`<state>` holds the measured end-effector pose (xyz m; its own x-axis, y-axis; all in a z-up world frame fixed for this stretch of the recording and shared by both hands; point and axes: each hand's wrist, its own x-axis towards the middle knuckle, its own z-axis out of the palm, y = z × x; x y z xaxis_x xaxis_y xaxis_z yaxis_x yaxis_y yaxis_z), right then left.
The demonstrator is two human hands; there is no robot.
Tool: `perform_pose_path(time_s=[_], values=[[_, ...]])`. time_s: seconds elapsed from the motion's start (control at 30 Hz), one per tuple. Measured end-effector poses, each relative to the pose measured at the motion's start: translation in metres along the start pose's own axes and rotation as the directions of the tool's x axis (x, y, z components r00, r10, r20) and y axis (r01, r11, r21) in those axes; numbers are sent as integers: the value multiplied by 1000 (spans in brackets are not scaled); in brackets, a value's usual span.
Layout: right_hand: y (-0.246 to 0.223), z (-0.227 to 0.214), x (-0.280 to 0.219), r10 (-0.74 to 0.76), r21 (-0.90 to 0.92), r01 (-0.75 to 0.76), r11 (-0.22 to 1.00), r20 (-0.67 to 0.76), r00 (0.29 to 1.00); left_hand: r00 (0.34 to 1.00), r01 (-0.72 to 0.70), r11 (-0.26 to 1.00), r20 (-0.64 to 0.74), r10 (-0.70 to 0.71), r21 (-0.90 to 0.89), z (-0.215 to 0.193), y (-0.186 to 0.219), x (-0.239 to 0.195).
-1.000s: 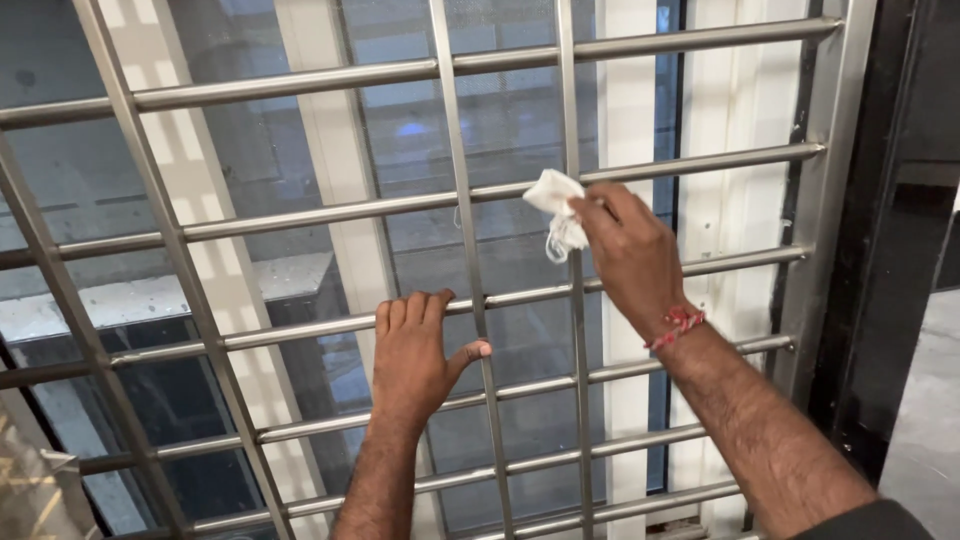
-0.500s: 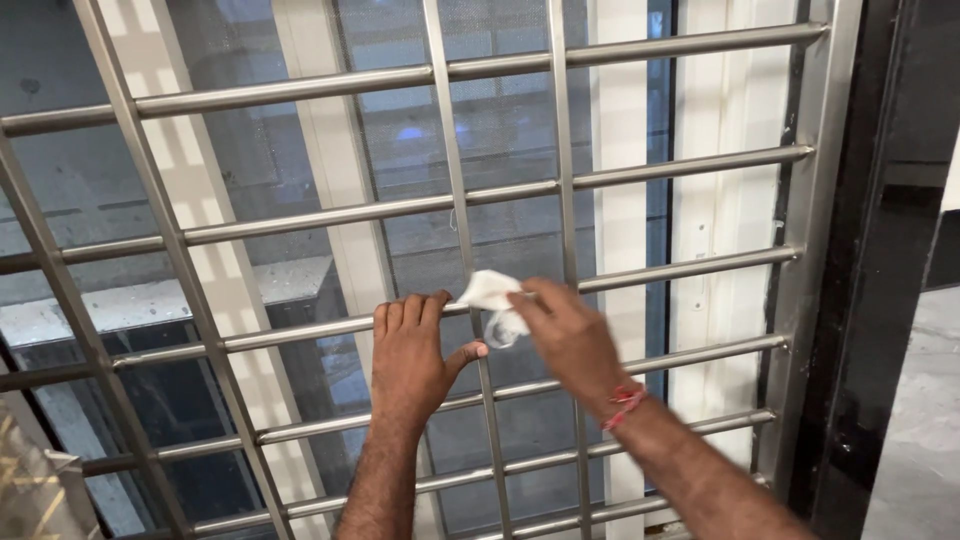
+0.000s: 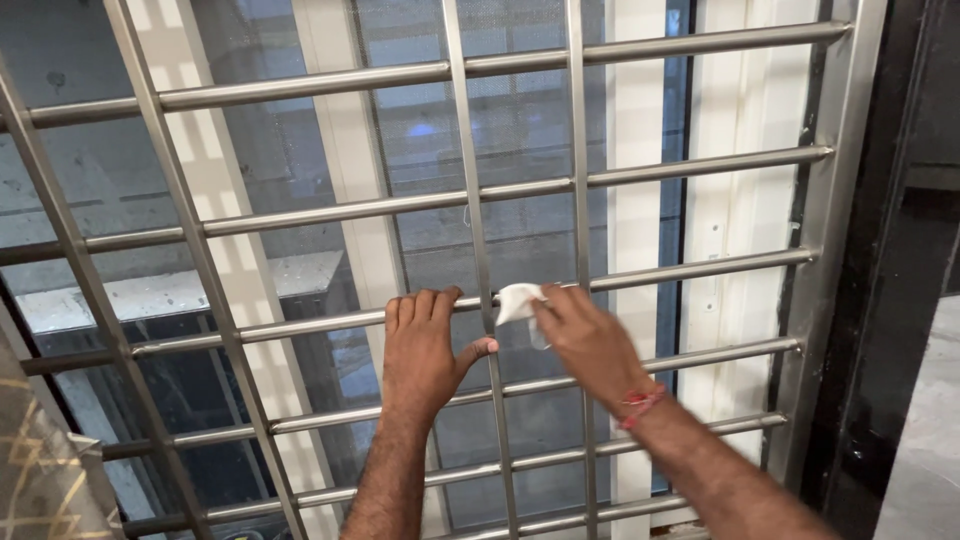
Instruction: The person wipes the horizontal bars of a metal security gate with a white cloth. They systematically clean each bar, moving from one side to the other and working their way down the gate.
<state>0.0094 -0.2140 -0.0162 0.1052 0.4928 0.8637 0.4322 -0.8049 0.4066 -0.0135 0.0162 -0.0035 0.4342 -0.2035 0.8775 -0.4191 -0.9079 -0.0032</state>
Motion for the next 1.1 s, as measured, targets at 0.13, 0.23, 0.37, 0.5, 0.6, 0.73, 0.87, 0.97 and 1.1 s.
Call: perform_pose_path(time_s=[0.13,0.23,0.37,0.5,0.6,0.73,0.87,0.97,1.1], values=[[37,-46,0,-4,-147,-8,989,-79,997,999,31,999,30,-32,30,2,0,3],[59,-54,15,135,-112,-146,983,-98,986,999,28,999,41,-30,38,4,-3,3],[67,-65,54,186,9,-186,983,-119,975,999,21,999,36,-23,50,7,-4,3],[64,-64,72,175,66,-165,984,-182,968,999,21,999,24,-22,37,3,-3,3],[60,-55,62,184,48,-178,983,-182,966,999,19,999,28,-19,26,5,-4,1],[53,-46,32,90,-59,-101,993,-168,982,999,21,999,49,-23,33,4,-2,2],[37,-41,1,137,18,-136,991,-96,986,997,35,999,66,-36,23,2,0,3],[26,-30,-26,168,51,-166,985,-21,986,994,29,999,103,-32,37,-5,4,6],[11,-4,-75,223,83,-227,970,59,973,982,30,997,186,-42,69,-13,5,5]])
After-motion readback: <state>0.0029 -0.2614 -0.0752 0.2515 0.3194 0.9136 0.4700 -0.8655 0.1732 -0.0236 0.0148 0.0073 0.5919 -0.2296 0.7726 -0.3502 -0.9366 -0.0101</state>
